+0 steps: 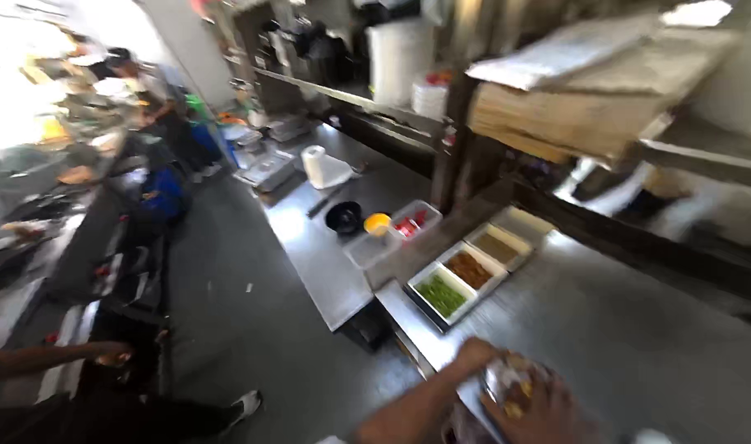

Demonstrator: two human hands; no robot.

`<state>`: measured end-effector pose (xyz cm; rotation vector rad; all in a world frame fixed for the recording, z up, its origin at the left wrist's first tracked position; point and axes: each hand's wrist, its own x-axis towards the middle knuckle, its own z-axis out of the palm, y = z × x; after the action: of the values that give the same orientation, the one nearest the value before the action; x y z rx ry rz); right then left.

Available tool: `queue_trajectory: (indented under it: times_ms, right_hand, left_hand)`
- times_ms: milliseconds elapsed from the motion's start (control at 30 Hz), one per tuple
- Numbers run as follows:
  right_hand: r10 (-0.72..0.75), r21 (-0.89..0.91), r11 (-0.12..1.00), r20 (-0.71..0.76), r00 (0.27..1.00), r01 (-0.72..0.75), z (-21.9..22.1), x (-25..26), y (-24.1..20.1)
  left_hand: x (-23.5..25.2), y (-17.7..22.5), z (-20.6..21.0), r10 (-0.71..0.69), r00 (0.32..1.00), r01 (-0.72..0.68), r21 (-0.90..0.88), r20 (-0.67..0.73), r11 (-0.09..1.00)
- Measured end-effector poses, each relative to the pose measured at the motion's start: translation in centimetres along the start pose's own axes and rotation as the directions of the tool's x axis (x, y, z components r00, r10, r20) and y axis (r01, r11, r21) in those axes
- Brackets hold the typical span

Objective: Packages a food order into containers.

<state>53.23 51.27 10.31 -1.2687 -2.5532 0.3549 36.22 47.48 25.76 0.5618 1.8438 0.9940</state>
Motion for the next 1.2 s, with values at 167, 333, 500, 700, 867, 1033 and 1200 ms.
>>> queue_trajectory:
  times_ms: [167,333,500,700,867,1033,1200]
  right_hand:
    - [0.095,0.004,0.996,-0.038,0.995,-0.095,-0.8,-0.4,-0.5]
    - [0.146,-0.017,0.989,0.033,0.989,-0.145,-0.6,-0.2,-0.3]
    - [0.113,-0.056,0.992,0.05,0.992,-0.11,-0.8,-0.4,0.1]
    - [0.083,-0.057,0.995,0.002,0.997,-0.083,-0.6,-0.2,0.1]
    - [0.18,-0.024,0.983,-0.033,0.983,-0.18,-0.7,-0.2,-0.9]
    - [0.339,0.005,0.94,0.08,0.937,-0.341,-2.8,1.3,-2.1]
    - [0.2,-0.043,0.979,0.066,0.978,-0.197,-5.9,6.0,0.6]
  left_hand:
    - [3.2,0.9,3.1,-0.254,0.943,0.199,0.246,0.217,0.948]
    - [1.7,-6.2,4.2,-0.164,0.986,0.162,-0.199,0.006,0.966]
    - [0.8,-4.9,4.2,-0.316,0.947,0.315,-0.34,0.054,0.886]
    - [1.3,1.9,3.7,-0.293,0.944,0.303,-0.046,0.152,0.952]
    - [-2.4,-1.7,4.5,-0.164,0.986,0.149,-0.246,-0.04,0.958]
    - [-3.1,-10.7,6.6,-0.064,0.998,0.067,-0.492,0.023,0.868]
    - [-1.3,-8.3,5.9,-0.049,0.997,0.008,-0.532,-0.062,0.847]
